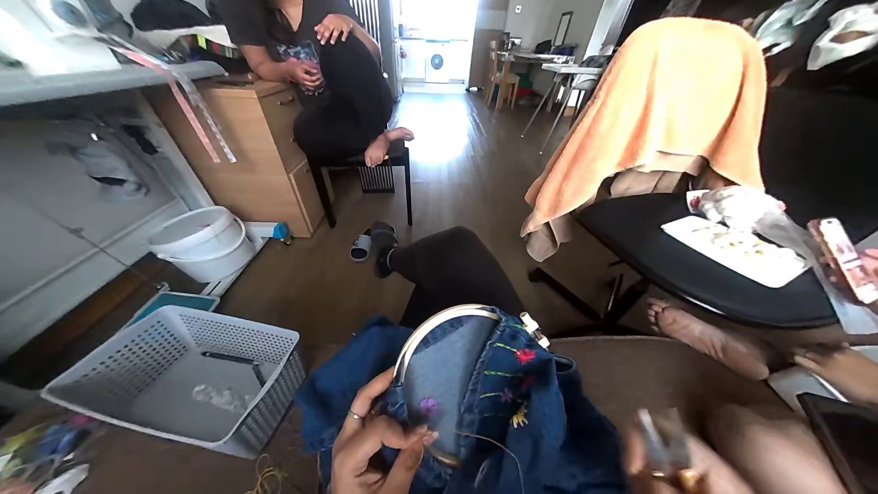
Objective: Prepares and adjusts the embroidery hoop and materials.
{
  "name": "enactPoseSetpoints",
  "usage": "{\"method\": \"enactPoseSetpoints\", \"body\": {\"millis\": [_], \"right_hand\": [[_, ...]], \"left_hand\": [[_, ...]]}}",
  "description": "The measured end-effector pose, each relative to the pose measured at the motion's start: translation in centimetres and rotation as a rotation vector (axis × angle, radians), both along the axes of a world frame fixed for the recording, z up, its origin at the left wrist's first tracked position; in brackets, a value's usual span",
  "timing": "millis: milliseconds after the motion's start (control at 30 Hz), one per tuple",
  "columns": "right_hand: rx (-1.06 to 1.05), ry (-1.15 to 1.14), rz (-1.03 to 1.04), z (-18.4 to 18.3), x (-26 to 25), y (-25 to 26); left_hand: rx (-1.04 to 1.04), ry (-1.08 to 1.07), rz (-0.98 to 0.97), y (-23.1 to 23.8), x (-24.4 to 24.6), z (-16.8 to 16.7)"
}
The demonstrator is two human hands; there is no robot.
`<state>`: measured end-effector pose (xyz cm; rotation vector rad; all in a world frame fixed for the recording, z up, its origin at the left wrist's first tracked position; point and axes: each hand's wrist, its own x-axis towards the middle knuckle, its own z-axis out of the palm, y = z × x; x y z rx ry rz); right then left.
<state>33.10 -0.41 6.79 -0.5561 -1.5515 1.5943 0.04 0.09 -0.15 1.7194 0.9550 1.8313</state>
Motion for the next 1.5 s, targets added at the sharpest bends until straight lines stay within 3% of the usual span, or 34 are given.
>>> {"method": "enactPoseSetpoints", "body": {"millis": [200,300,400,533,1267,1367,1500], "right_hand": [[0.581,-0.671,-0.139,4.0,-10.8,0.9],[0.89,-1.001,-0.354,3.1,-13.4,1.4],[1.152,-1.157,-0.52,0.9,-14.2,1.8],[1.25,-1.227,-0.535,0.3,-14.4,1.8],[1.286,-1.162,-0.518,0.0,-15.1,1.8],[1.077,-1.063,-0.523,2.5,-12.9,0.9],[0.679,-1.152,-0.74,5.9,-3.6,-0.4]], "left_hand": [[0.019,-0.006,-0.035,-0.1,-0.2,0.0],[0.024,-0.013,-0.031,0.0,-0.2,0.0],[0.043,-0.026,-0.031,0.0,-0.1,-0.4],[0.053,-0.042,-0.043,0.0,0.0,-0.4],[0.04,-0.017,-0.047,-0.2,-0.2,-0.3],[0.037,-0.016,-0.056,-0.2,-0.2,-0.2],[0.028,-0.053,-0.093,-0.5,-0.5,0.2]]}}
